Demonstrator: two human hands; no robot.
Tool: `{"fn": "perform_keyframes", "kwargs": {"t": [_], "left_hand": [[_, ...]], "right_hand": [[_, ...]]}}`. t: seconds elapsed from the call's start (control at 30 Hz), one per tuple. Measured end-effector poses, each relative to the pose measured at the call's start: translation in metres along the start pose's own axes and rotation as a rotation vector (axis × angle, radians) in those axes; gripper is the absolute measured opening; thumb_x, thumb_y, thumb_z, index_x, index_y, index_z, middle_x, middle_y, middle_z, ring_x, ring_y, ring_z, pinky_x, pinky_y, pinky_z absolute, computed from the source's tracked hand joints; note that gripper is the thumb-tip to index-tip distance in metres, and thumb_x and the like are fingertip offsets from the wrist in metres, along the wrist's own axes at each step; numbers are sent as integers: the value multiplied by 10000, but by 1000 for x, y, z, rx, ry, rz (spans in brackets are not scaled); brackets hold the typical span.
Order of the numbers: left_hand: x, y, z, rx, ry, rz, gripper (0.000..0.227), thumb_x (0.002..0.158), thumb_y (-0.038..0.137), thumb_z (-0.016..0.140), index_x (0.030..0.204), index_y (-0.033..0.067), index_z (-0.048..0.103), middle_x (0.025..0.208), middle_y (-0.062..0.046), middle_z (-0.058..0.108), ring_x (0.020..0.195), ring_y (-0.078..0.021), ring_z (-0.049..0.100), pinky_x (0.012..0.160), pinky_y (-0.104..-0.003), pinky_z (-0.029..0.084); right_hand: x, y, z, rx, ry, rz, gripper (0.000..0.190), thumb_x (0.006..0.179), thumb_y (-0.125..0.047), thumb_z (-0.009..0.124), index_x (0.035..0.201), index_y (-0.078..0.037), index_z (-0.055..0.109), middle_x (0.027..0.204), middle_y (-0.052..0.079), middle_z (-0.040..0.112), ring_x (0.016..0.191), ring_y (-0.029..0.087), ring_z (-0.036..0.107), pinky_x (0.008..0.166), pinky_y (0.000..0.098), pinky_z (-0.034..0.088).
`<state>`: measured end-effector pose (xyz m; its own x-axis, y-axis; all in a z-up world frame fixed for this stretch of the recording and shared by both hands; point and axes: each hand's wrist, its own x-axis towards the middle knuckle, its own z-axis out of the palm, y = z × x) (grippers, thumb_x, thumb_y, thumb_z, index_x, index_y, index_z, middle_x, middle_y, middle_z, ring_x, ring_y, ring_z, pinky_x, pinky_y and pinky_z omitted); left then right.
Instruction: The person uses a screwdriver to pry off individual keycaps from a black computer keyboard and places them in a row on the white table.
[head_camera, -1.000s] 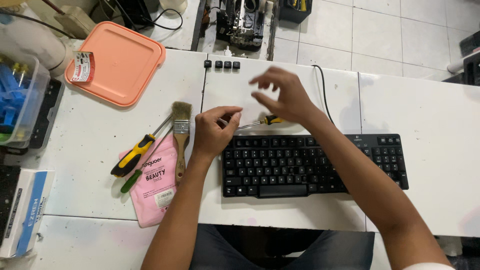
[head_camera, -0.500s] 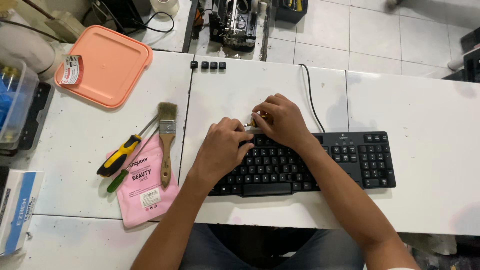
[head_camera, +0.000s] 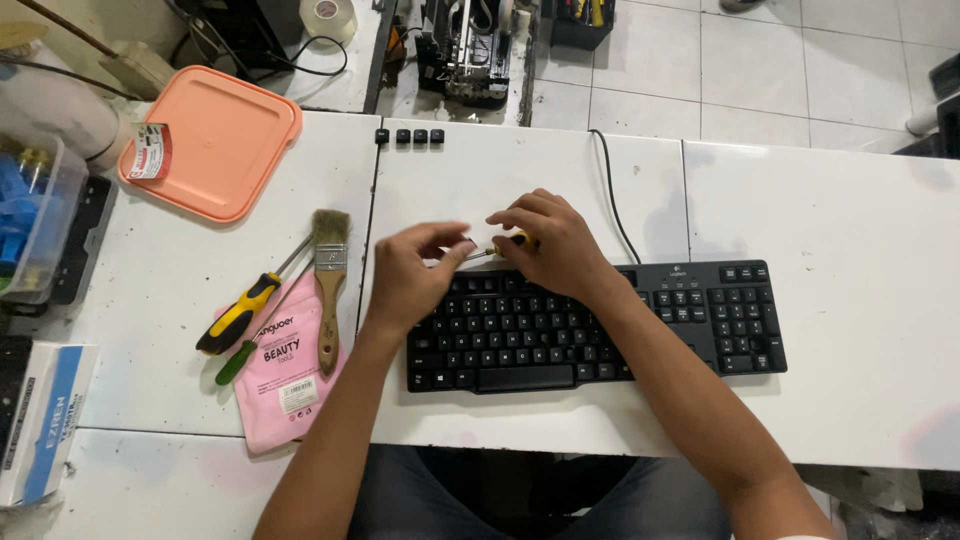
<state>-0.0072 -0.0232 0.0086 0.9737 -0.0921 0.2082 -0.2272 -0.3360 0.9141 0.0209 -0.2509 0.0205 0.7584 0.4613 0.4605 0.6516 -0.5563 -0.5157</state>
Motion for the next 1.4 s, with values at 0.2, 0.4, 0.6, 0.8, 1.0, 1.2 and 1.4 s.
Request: {"fn": "perform_keyframes", "kwargs": {"t": [0.2, 0.4, 0.6, 0.8, 1.0, 1.2, 1.4], "left_hand": [[13, -26, -2, -509, -94, -295, 806, 809, 8, 919, 1522, -48, 547, 992, -223, 793, 838, -222, 816, 697, -299, 708], [15, -30, -3, -523, -168, -339, 971, 795, 48, 930, 1609, -58, 410, 965, -209, 803, 774, -208, 807, 653, -278, 677], [16, -30, -2, -508, -222, -312, 950, 788, -5, 877, 1619, -20, 417, 934, -183, 813, 690, -183, 779, 635, -285, 676], [17, -15, -10, -432, -199, -303, 988, 815, 77, 892, 1658, 37, 378, 994, -189, 819, 748, -188, 799, 670, -279, 663], [15, -23, -3, -146, -205, -264, 787, 813, 120, 859, 1553, 165, 592, 1162, -166, 809, 779, -192, 794, 696, -301, 638], [16, -27, 4, -64, -213, -218, 566, 812, 168, 861, 1368, 162, 754, 1049, -119, 846, 732, -169, 784, 662, -266, 637], [18, -20, 0, -73, -232, -215, 492, 822, 162, 832, 1312, 162, 782, 990, -111, 847, 725, -171, 766, 672, -278, 631]], "right_hand": [[-5, -5, 3, 168, 40, -162, 311, 883, -91, 900, 1180, -90, 805, 1009, 95, 800, 1013, 299, 748, 829, 396, 570], [0, -13, 10, 152, -1, -178, 274, 856, -74, 906, 1118, -70, 822, 930, 92, 805, 917, 282, 775, 754, 374, 570], [0, -12, 12, 139, -35, -149, 261, 860, -33, 891, 1107, -36, 806, 881, 105, 779, 850, 305, 770, 726, 397, 604], [2, -14, 10, 129, -2, 33, 271, 831, -13, 900, 1079, -77, 811, 845, 69, 762, 785, 281, 765, 669, 372, 604], [56, 59, 7, 93, 91, 356, 239, 882, -92, 916, 1093, -63, 807, 864, 103, 778, 825, 263, 768, 695, 346, 602], [100, 113, 54, 99, 72, 474, 233, 830, -219, 922, 1036, -142, 847, 811, 28, 774, 730, 158, 639, 668, 331, 524], [111, 85, 48, 83, -26, 365, 189, 871, -190, 926, 1030, -115, 858, 853, 82, 768, 824, 224, 622, 779, 343, 548]]}}
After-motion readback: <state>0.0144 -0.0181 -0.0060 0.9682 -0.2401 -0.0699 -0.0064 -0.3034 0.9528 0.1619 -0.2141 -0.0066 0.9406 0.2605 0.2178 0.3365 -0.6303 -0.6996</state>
